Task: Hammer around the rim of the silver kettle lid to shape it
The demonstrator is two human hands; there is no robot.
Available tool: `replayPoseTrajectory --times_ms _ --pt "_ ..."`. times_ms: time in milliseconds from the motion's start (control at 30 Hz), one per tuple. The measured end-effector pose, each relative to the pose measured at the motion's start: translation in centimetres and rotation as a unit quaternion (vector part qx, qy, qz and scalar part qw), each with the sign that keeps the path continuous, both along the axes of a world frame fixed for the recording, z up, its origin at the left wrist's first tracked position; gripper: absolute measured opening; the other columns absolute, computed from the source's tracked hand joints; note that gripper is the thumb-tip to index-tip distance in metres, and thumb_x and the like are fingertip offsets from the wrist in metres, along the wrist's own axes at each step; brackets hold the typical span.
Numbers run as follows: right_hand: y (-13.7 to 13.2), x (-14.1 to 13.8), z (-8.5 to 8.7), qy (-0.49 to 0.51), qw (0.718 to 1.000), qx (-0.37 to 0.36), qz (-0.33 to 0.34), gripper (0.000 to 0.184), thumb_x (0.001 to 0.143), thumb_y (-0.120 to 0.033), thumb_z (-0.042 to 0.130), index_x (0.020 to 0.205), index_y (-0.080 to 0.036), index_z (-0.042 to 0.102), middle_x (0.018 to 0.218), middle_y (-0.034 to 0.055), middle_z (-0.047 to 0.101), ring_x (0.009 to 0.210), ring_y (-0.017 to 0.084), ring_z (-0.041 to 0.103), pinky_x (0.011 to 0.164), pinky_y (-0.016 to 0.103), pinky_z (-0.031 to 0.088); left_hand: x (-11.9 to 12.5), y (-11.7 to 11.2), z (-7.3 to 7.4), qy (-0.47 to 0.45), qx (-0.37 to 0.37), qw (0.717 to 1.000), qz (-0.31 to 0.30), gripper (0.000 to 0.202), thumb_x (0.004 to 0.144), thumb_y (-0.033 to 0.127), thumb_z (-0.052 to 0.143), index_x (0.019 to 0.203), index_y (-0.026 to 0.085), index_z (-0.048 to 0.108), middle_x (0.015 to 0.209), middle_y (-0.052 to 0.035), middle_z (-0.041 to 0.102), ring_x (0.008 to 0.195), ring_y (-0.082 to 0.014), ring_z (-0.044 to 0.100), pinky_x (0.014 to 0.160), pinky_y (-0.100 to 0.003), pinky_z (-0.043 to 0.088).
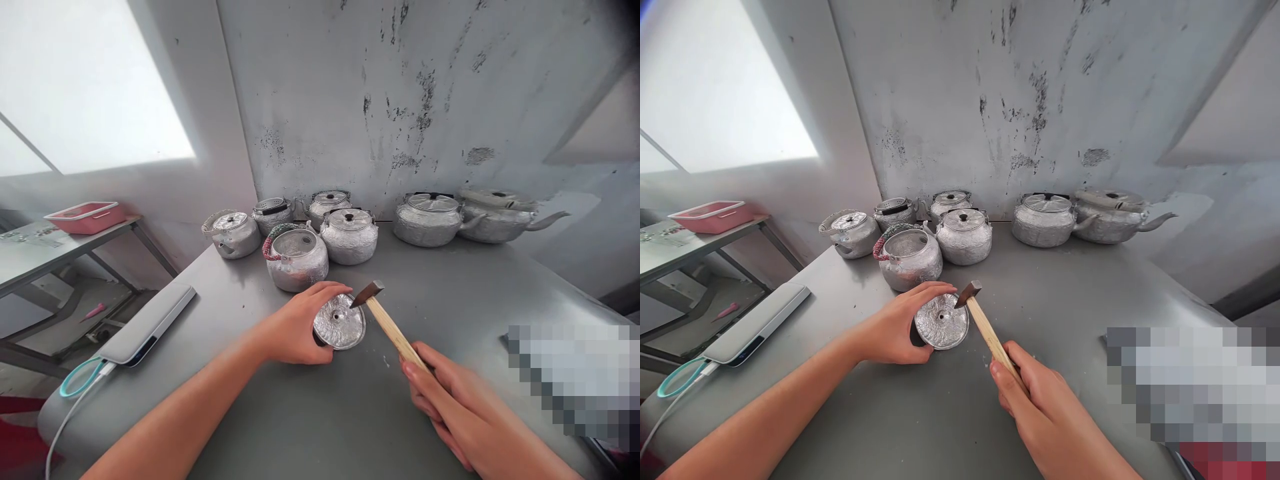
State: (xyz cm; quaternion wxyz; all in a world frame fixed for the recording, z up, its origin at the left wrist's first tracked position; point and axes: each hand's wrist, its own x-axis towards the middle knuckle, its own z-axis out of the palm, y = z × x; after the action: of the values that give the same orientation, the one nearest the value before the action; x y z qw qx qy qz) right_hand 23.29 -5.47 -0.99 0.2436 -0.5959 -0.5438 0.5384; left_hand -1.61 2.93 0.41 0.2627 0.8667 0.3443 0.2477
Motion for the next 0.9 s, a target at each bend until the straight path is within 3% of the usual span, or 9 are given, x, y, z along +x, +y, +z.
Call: replayPoseTrajectory --times_ms 167,333,567,900 --pt "-0.11 -0.09 -0.12 0.000 1.000 -0.016 0.000 0.040 0.098 -0.062 0.040 0.079 -0.026 0.039 0.068 -0.0074 0.037 0.055 0.011 0.029 0.042 0.021 0.028 -0.04 0.00 0.19 -0.011 -0.011 1.000 -0.001 0.093 0.061 0.009 0.067 0.148 0.027 0.038 0.155 -0.0079 0.039 0.142 -0.0308 0.040 0.121 -0.043 0.032" --pt "-0.28 0.08 -0.44 0.026 0.999 -0.021 -0.011 0.038 0.097 -0.062 0.043 0.084 -0.026 0.044 0.070 -0.0067 0.037 0.058 0.011 0.031 0.043 0.021 0.030 -0.08 0.13 0.13 -0.020 -0.010 1.000 0.020 0.091 0.062 0.007 0.065 0.147 0.027 0.040 0.149 -0.0071 0.045 0.139 -0.0297 0.043 0.120 -0.043 0.033" --pt "-0.27 -0.03 0.25 0.007 0.999 0.000 0.033 0.041 0.100 -0.059 0.038 0.077 -0.025 0.037 0.069 -0.0079 0.031 0.057 0.011 0.022 0.047 0.024 0.022 -0.01 0.17 0.14 -0.033 0.000 0.999 0.026 0.089 0.062 0.006 0.065 0.146 0.027 0.042 0.148 -0.0069 0.046 0.138 -0.0283 0.044 0.120 -0.042 0.033" --pt "-0.29 -0.01 0.07 -0.010 0.998 0.013 0.053 0.041 0.100 -0.060 0.037 0.078 -0.026 0.040 0.068 -0.0078 0.030 0.057 0.012 0.022 0.047 0.024 0.024 0.14 0.03 0.20 -0.043 0.008 0.999 0.025 0.086 0.064 0.008 0.067 0.145 0.029 0.043 0.147 -0.0083 0.047 0.138 -0.0308 0.044 0.119 -0.047 0.034"
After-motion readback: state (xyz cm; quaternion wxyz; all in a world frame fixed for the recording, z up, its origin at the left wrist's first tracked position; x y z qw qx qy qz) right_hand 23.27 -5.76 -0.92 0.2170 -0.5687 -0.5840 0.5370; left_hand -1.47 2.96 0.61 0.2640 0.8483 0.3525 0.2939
